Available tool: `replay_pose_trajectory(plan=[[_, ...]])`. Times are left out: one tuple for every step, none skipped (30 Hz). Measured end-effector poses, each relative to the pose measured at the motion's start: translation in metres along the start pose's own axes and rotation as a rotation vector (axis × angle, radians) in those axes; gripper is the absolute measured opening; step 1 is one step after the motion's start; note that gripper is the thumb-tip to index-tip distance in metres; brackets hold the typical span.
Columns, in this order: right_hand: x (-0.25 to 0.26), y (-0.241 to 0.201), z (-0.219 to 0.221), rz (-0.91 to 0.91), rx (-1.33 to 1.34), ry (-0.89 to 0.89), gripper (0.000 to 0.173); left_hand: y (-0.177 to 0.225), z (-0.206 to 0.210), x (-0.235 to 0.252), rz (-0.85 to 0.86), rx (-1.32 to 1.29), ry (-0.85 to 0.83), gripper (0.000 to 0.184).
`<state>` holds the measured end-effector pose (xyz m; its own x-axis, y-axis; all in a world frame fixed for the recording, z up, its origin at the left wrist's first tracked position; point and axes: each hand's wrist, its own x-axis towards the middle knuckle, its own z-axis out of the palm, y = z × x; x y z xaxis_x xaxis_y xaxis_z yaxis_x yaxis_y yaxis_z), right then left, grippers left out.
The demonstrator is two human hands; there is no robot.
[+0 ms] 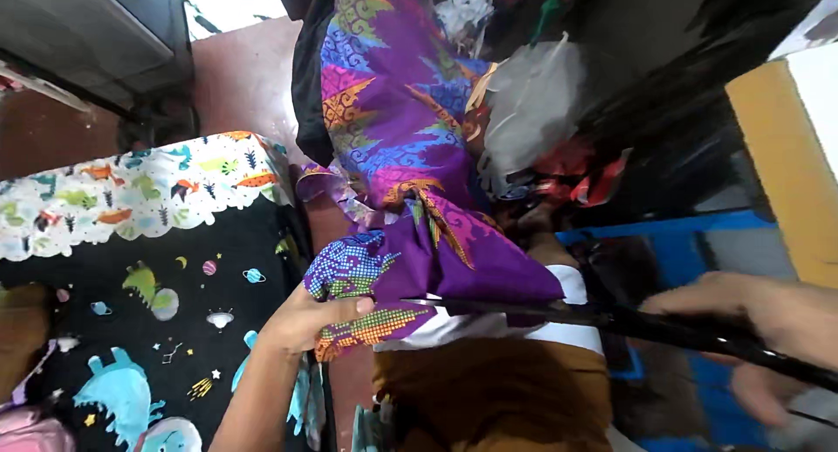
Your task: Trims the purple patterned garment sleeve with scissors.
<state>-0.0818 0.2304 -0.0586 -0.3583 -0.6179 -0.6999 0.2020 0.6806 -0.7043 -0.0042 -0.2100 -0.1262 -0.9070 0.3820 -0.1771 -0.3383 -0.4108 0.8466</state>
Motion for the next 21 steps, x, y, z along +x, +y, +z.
replay_pose_trajectory(plan=[[0.0, -0.001, -0.002, -0.007, -0.008, -0.002, 0.054, 0.001, 0.001, 0.0, -0.006, -0.008, 0.008, 0.027], [0.001, -0.001, -0.003, -0.017, -0.016, -0.003, 0.053, 0.001, 0.002, 0.0, -0.015, 0.002, 0.025, 0.026], [0.001, -0.001, -0.005, -0.028, -0.024, -0.002, 0.053, 0.001, 0.001, 0.0, -0.015, -0.006, 0.019, 0.026], [0.002, -0.001, -0.006, -0.048, -0.035, 0.0, 0.053, 0.001, 0.001, 0.0, -0.017, 0.0, 0.016, 0.026], [0.002, -0.001, -0.006, -0.072, -0.048, 0.003, 0.053, 0.001, 0.001, 0.0, -0.025, 0.014, 0.021, 0.026], [0.003, -0.002, -0.006, -0.092, -0.057, 0.006, 0.052, 0.001, 0.002, 0.0, -0.026, 0.005, 0.021, 0.026], [0.004, -0.002, -0.007, -0.11, -0.062, 0.007, 0.052, 0.001, 0.002, 0.0, -0.029, 0.003, 0.024, 0.026], [0.005, -0.002, -0.008, -0.126, -0.066, 0.004, 0.051, 0.002, 0.002, 0.001, -0.032, 0.009, 0.026, 0.026], [0.005, -0.002, -0.008, -0.141, -0.063, 0.0, 0.05, 0.001, 0.001, 0.001, -0.018, -0.007, 0.001, 0.027], [0.006, -0.001, -0.009, -0.156, -0.058, -0.007, 0.048, 0.001, 0.001, 0.001, -0.012, -0.011, -0.009, 0.028], [0.007, 0.0, -0.009, -0.162, -0.048, -0.012, 0.048, 0.001, 0.001, 0.001, -0.015, -0.002, 0.001, 0.027], [0.008, 0.0, -0.01, -0.161, -0.031, -0.017, 0.049, 0.002, 0.001, 0.002, -0.012, -0.011, -0.009, 0.027], [0.01, 0.0, -0.01, -0.164, -0.017, -0.021, 0.049, 0.002, 0.002, 0.002, -0.012, -0.008, -0.015, 0.027], [0.012, 0.001, -0.01, -0.17, -0.011, -0.026, 0.049, 0.002, 0.003, 0.002, -0.013, 0.008, -0.014, 0.026], [0.014, 0.001, -0.011, -0.183, -0.012, -0.031, 0.05, 0.001, 0.002, 0.003, -0.006, 0.0, -0.033, 0.027], [0.016, 0.0, -0.011, -0.192, -0.016, -0.037, 0.051, 0.001, 0.003, 0.003, -0.003, 0.0, -0.037, 0.027], [0.019, 0.0, -0.011, -0.195, -0.02, -0.043, 0.051, 0.001, 0.004, 0.003, -0.006, 0.008, -0.023, 0.027], [0.02, -0.002, -0.011, -0.189, -0.027, -0.049, 0.053, 0.0, 0.004, 0.003, 0.0, -0.011, -0.035, 0.028], [0.021, -0.004, -0.011, -0.179, -0.033, -0.055, 0.054, 0.0, 0.004, 0.003, 0.002, -0.018, -0.032, 0.028], [0.021, -0.007, -0.011, -0.169, -0.039, -0.059, 0.055, 0.0, 0.006, 0.002, -0.002, -0.004, -0.006, 0.027], [0.021, -0.009, -0.011, -0.148, -0.04, -0.064, 0.055, 0.0, 0.005, 0.002, 0.002, -0.007, -0.003, 0.027]])
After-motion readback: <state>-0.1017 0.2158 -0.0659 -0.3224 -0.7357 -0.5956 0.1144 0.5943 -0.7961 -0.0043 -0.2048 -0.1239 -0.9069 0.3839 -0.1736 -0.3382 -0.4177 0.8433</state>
